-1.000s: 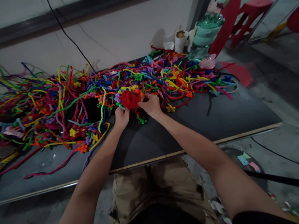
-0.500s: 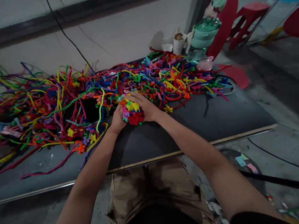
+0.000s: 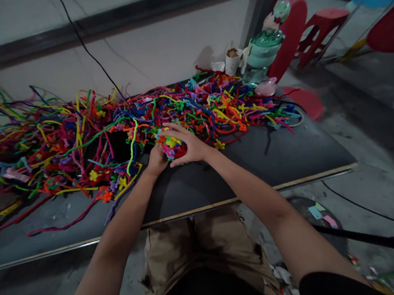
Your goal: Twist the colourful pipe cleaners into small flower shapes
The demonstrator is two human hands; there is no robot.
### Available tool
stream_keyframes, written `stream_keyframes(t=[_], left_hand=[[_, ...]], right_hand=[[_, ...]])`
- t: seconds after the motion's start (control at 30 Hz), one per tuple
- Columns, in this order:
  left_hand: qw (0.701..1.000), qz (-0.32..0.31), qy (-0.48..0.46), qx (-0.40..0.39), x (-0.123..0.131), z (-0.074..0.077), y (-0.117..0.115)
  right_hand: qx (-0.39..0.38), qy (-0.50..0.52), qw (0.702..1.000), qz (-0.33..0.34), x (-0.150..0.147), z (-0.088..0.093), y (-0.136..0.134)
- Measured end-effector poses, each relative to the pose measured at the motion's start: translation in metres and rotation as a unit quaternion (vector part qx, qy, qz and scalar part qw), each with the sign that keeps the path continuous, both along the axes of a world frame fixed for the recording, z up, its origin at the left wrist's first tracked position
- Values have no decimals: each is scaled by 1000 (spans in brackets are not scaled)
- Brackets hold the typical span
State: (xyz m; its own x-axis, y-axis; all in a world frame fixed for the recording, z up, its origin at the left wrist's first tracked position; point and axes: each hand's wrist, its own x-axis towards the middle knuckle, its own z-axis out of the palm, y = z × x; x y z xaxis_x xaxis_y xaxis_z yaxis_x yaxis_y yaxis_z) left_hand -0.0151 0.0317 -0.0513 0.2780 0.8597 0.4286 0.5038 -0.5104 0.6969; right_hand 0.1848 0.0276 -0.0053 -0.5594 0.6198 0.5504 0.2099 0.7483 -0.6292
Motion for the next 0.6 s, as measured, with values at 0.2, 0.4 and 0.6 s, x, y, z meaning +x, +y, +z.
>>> stream_keyframes(t=[0.2, 0.4, 0.6], left_hand=[[1000, 31, 1, 3, 6, 11, -10], [993, 114, 5, -40, 17, 30, -19], [985, 97, 141, 37, 23, 29, -23]], right_hand=[[-53, 88, 994, -31, -12, 0, -7], [-116, 104, 982, -107, 45, 33, 3], [3, -146, 935, -324, 138, 39, 3]])
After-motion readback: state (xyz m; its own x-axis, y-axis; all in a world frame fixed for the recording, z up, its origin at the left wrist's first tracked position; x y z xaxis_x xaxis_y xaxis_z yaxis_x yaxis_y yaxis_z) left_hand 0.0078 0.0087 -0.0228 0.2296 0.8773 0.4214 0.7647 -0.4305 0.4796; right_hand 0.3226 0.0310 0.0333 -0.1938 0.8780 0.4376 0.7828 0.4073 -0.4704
